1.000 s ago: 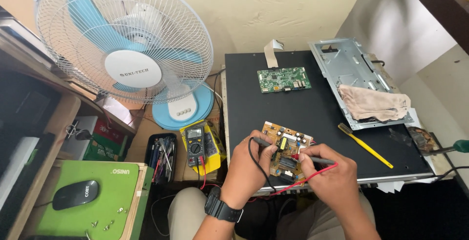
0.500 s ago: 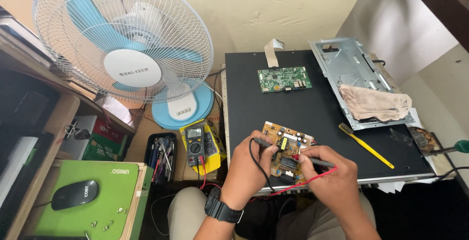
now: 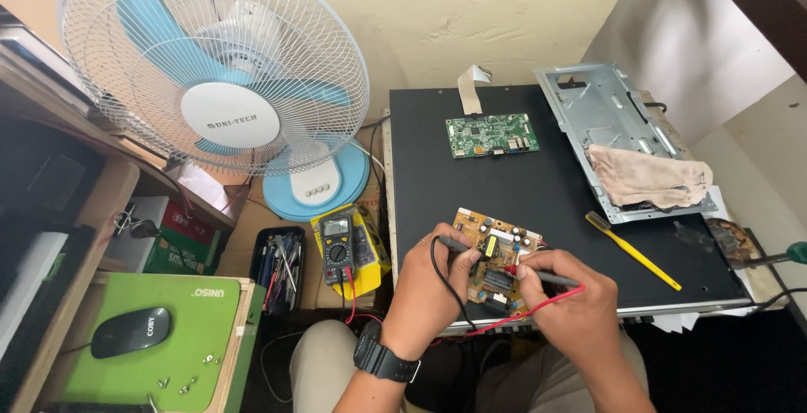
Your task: Using a multimeter to test components on a power supply board and inspecting a main logic board on a repair bench.
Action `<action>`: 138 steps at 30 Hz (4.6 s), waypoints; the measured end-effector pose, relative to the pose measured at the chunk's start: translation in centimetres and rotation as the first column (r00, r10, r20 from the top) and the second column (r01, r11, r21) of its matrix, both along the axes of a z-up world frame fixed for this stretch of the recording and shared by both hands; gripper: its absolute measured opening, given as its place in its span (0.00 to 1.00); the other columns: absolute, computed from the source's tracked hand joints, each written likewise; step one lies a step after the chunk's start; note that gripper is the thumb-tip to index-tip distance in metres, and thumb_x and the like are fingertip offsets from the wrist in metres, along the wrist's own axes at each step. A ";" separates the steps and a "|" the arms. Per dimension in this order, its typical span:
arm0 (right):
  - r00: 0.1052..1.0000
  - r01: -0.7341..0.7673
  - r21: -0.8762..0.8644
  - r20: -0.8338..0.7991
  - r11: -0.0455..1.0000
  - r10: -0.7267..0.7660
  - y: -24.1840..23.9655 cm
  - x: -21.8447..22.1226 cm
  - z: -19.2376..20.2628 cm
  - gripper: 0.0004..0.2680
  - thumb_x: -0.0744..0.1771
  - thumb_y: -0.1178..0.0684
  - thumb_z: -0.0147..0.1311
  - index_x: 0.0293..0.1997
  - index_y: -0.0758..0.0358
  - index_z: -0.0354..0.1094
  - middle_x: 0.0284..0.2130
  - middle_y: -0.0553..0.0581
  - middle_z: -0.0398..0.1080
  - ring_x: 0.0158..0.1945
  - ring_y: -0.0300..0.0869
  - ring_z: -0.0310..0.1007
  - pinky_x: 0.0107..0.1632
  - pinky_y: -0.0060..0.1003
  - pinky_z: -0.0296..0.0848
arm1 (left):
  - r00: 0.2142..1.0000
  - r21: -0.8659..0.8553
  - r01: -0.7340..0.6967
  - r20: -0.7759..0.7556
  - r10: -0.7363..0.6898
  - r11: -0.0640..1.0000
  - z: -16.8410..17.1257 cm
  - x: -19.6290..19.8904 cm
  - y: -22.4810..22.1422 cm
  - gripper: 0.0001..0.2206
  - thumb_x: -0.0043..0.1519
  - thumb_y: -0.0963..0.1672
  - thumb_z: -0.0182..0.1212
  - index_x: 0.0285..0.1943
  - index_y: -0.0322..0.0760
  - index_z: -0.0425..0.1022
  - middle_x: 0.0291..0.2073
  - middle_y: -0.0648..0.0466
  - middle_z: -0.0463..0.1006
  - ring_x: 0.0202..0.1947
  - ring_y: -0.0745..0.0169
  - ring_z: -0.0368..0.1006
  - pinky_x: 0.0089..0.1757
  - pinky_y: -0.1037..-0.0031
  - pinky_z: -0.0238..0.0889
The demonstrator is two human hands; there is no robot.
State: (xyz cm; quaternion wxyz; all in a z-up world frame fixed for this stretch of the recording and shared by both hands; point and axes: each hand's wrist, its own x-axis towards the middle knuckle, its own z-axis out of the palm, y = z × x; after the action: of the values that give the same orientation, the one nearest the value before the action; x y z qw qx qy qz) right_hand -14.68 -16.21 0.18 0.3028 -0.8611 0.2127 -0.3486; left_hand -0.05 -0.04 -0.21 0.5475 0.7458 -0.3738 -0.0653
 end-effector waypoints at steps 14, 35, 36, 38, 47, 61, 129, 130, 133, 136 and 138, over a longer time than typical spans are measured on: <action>0.999 -0.022 -0.008 0.045 1.000 0.023 0.1 0.0 -0.1 0.03 0.67 0.61 0.66 0.36 0.59 0.82 0.38 0.48 0.86 0.44 0.36 0.87 0.54 0.32 0.82 | 1.000 0.000 -0.002 0.010 0.002 1.000 -0.3 0.0 0.0 0.06 0.76 0.45 0.59 0.51 0.37 0.75 0.42 0.48 0.83 0.43 0.42 0.83 0.43 0.58 0.73; 0.999 -0.025 -0.002 0.033 1.000 0.025 0.0 -0.1 0.0 0.02 0.68 0.58 0.66 0.37 0.58 0.82 0.37 0.46 0.86 0.40 0.36 0.86 0.50 0.32 0.81 | 1.000 -0.001 -0.022 0.015 0.022 1.000 0.0 -0.1 -0.1 0.06 0.75 0.44 0.60 0.49 0.38 0.77 0.42 0.49 0.84 0.42 0.45 0.84 0.43 0.59 0.73; 0.999 -0.022 -0.003 0.032 1.000 0.022 -0.1 -0.1 -0.2 0.02 0.68 0.58 0.66 0.37 0.58 0.82 0.36 0.46 0.86 0.40 0.35 0.85 0.49 0.31 0.81 | 1.000 0.001 -0.024 0.009 0.024 1.000 0.0 -0.1 -0.1 0.06 0.75 0.45 0.60 0.49 0.38 0.77 0.42 0.50 0.84 0.42 0.45 0.84 0.43 0.59 0.73; 0.999 -0.021 -0.010 0.026 1.000 0.021 -0.2 -0.1 -0.1 0.02 0.68 0.58 0.66 0.37 0.57 0.82 0.36 0.45 0.86 0.39 0.35 0.85 0.49 0.32 0.81 | 1.000 0.005 -0.021 0.004 0.021 1.000 -0.1 -0.1 -0.1 0.06 0.75 0.45 0.60 0.50 0.38 0.77 0.42 0.49 0.83 0.41 0.45 0.83 0.43 0.59 0.73; 0.999 -0.028 -0.026 0.026 0.999 0.029 -0.1 0.0 -0.1 0.02 0.68 0.59 0.66 0.36 0.57 0.82 0.36 0.46 0.86 0.41 0.36 0.86 0.50 0.33 0.81 | 1.000 0.016 -0.022 -0.005 0.022 1.000 -0.1 0.0 -0.1 0.06 0.75 0.45 0.60 0.50 0.38 0.77 0.41 0.50 0.84 0.40 0.45 0.83 0.42 0.60 0.73; 0.999 -0.034 -0.019 0.032 0.999 0.034 -0.1 0.0 -0.1 0.02 0.68 0.59 0.65 0.37 0.58 0.82 0.37 0.47 0.86 0.41 0.36 0.86 0.51 0.33 0.81 | 1.000 0.042 -0.026 -0.014 0.027 0.999 0.2 0.0 0.0 0.07 0.76 0.45 0.60 0.50 0.37 0.78 0.43 0.50 0.83 0.40 0.46 0.83 0.42 0.59 0.73; 0.995 -0.058 0.098 0.085 0.994 0.049 -0.8 -0.7 -3.3 0.05 0.76 0.58 0.60 0.51 0.63 0.84 0.46 0.54 0.85 0.53 0.41 0.84 0.62 0.36 0.77 | 0.922 -0.276 -0.342 0.088 0.378 0.898 0.0 2.0 10.5 0.23 0.82 0.52 0.41 0.61 0.36 0.83 0.52 0.47 0.82 0.56 0.50 0.81 0.59 0.62 0.71; 0.996 -0.034 0.092 0.080 0.995 0.026 -0.6 -0.8 -2.8 0.05 0.76 0.58 0.60 0.51 0.63 0.84 0.46 0.54 0.85 0.53 0.41 0.84 0.62 0.36 0.77 | 0.931 -0.280 -0.322 0.081 0.356 0.904 0.3 1.5 9.6 0.23 0.82 0.52 0.41 0.61 0.36 0.83 0.52 0.47 0.82 0.56 0.50 0.81 0.59 0.62 0.71; 0.995 -0.042 0.167 0.093 0.985 0.027 0.1 -0.7 -1.6 0.06 0.74 0.57 0.60 0.48 0.63 0.85 0.45 0.55 0.87 0.51 0.40 0.85 0.59 0.34 0.78 | 0.971 -0.362 -0.228 -0.150 0.185 0.904 0.9 0.2 7.1 0.25 0.80 0.55 0.45 0.49 0.34 0.81 0.50 0.48 0.80 0.37 0.57 0.89 0.43 0.71 0.86; 0.996 -0.039 0.166 0.080 0.985 0.026 0.4 -0.8 -0.9 0.06 0.74 0.56 0.59 0.47 0.61 0.84 0.45 0.52 0.88 0.50 0.38 0.87 0.58 0.33 0.79 | 0.940 -0.285 -0.202 -0.326 0.103 0.937 0.9 -0.8 4.8 0.11 0.76 0.48 0.60 0.51 0.36 0.83 0.50 0.51 0.87 0.43 0.55 0.95 0.47 0.70 0.88; 0.999 -0.023 0.151 0.048 0.988 0.016 0.6 -0.8 -0.3 0.06 0.73 0.53 0.60 0.45 0.58 0.84 0.45 0.50 0.88 0.44 0.36 0.87 0.51 0.33 0.79 | 0.929 -0.197 -0.128 -0.367 0.048 0.972 2.1 -1.5 3.9 0.08 0.71 0.46 0.67 0.54 0.40 0.83 0.43 0.54 0.88 0.42 0.62 0.88 0.46 0.70 0.81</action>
State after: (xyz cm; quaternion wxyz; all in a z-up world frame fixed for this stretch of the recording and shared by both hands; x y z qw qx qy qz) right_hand -15.46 -15.57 -0.14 0.3756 -0.8294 0.2231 -0.3484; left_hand -1.55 3.91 1.93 0.6872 0.6729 -0.2381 -0.1350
